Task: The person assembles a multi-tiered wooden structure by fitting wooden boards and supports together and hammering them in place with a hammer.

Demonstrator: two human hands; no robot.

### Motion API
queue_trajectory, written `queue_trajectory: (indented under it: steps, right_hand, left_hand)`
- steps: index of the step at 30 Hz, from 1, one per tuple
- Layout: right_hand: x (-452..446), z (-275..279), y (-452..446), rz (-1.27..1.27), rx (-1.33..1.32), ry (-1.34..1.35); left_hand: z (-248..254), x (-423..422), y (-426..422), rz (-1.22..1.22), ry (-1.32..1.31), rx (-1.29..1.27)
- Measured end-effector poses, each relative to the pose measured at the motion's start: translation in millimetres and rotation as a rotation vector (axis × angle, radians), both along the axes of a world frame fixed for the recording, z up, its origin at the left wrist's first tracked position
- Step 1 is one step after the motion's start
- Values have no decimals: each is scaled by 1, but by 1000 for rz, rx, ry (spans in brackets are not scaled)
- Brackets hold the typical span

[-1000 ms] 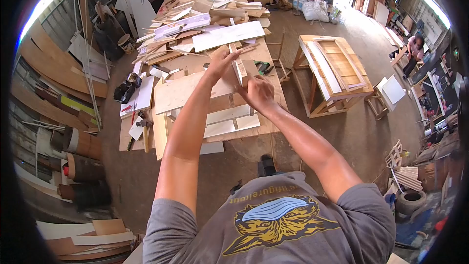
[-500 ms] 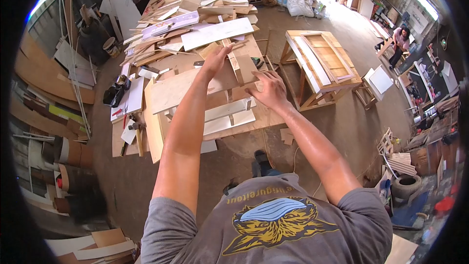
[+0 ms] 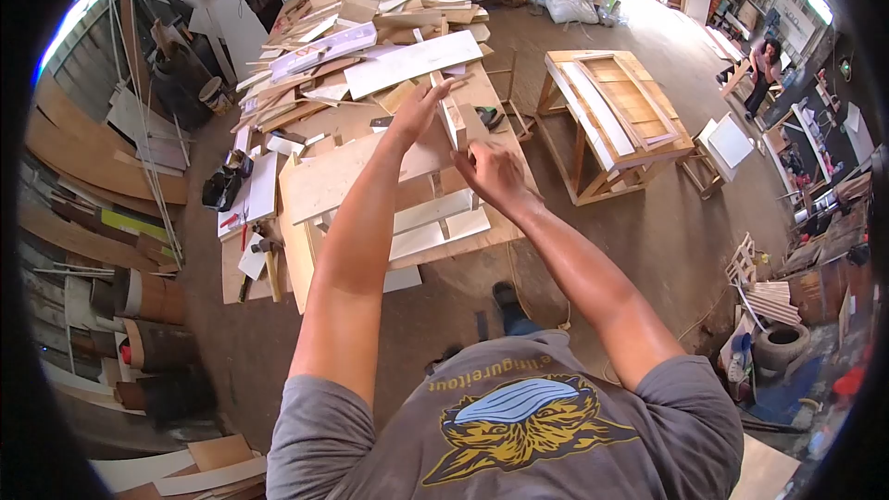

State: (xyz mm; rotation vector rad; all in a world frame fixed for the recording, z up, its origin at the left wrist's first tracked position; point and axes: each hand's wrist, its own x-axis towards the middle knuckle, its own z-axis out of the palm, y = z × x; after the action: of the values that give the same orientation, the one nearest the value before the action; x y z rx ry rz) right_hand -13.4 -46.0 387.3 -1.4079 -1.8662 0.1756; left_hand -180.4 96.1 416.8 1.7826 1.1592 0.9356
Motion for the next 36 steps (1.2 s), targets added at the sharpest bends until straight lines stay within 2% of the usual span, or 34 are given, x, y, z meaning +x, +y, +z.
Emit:
queue_trajectory:
  steps: [2, 8, 11, 17, 20, 23, 24, 26, 29, 36]
  right_hand:
    - [3, 0, 1, 25, -63, -3]
    - [15, -2, 8, 41, -28, 2]
    - [28, -12, 12, 119, 66, -10]
    - [47, -19, 4, 115, 100, -3]
    - [57, -20, -2, 66, 88, 44]
    - [69, -13, -8, 73, -117, 62]
    - [72, -10, -9, 81, -142, 77]
    - [76, -6, -9, 106, -195, 104]
    - [76, -20, -4, 84, -21, 129]
    - [74, -29, 6, 126, -95, 181]
  left_hand:
    - [-3, 0, 10, -20, 0, -22]
    - [9, 2, 6, -49, 86, -101]
    - [-13, 8, 8, 48, -133, -23]
    - [-4, 12, -9, 92, -170, -26]
    - [0, 15, -3, 87, -26, -30]
    - [-5, 22, -2, 74, -85, -20]
    - [4, 28, -16, 45, -198, -10]
    - [8, 31, -18, 95, -160, -25]
    - [-3, 31, -9, 102, -235, 4]
    - [-4, 31, -10, 95, -217, 7]
